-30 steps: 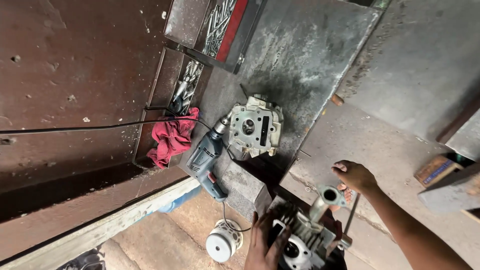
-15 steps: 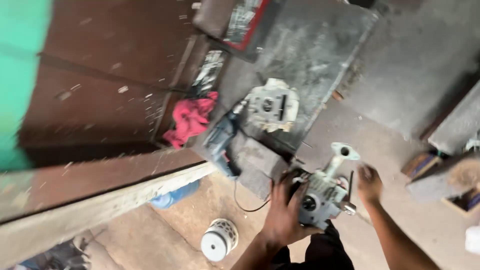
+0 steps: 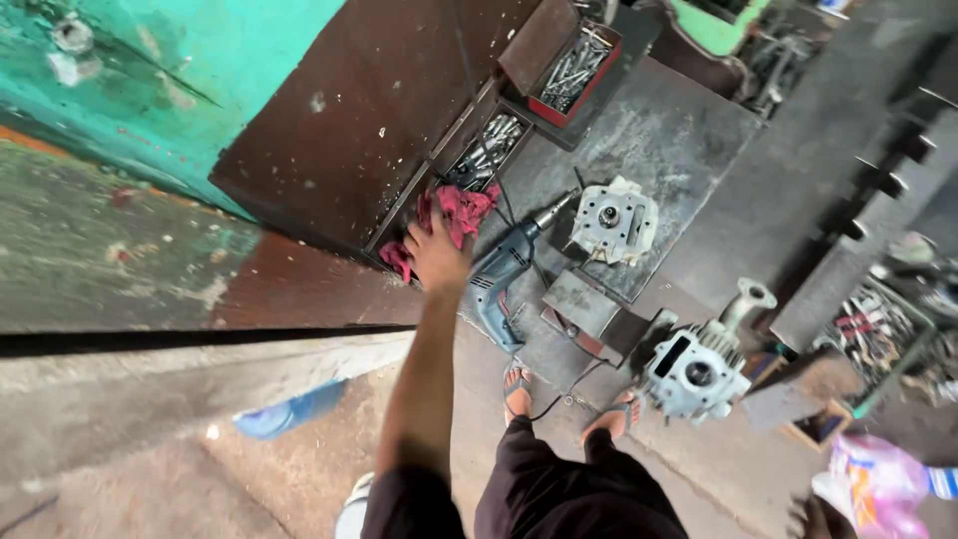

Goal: The person clamps a motorcycle engine cylinder head in a bench vise and uses a corded electric drill with a bit inserted into the cylinder bore, working the bore and the head surface. They reposition the part in the vise, work another cylinder head, wipe it with a red cloth, and hold the finished head up at the end.

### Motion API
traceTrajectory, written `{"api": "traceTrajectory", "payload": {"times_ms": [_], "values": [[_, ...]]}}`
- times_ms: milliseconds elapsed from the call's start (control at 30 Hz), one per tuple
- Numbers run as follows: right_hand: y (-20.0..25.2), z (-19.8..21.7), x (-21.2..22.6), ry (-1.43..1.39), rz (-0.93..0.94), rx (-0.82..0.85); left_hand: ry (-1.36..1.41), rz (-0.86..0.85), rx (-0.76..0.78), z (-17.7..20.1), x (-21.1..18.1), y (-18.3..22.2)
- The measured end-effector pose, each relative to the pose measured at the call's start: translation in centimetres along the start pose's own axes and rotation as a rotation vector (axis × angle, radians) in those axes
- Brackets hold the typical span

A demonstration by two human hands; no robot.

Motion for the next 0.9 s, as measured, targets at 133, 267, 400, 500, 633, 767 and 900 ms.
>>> {"api": "traceTrajectory", "payload": {"times_ms": [133,267,400,500,633,767,900], "values": [[7.1,-10.4,15.2,0.171,0.125,0.089,0.160,-0.062,0.182,-5.0,5.9,-5.6],[20.9,-25.8,34.3,0.398,0.375,0.473,0.364,-0.195,0.172,-0.9,3.0,-3.7],[24.5,-35.1,47.1,0.325,0.570,0.467,0.604,-0.386,0.237,3.7,-1.5,5.6],[24.7,-39.9,54.4,-0.194,0.674,0.537,0.814,-0.518,0.461,7.8,-6.9,11.9],[22.5,-45.9,49.8,-0.764,0.063,0.861,0.593,-0.817,0.217,11.9,-10.2,15.2],[26.1,-46.9,47.7,-0.601,-0.403,0.847,0.518,-0.397,0.176,0.6,-0.1,14.6],[26.7,-47.2,47.4,-0.521,-0.265,0.894,0.912,-0.160,0.159,0.3,0.1,10.4]]}}
Point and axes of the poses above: each hand's wrist, its own y-axis away from the middle knuckle, its own z-axis out of the back of the hand, x = y × z, the point moved 8 cm from there along -y, towards the middle knuckle, and after that the axes turned 12 degrees about y, right-handed, at the moved point
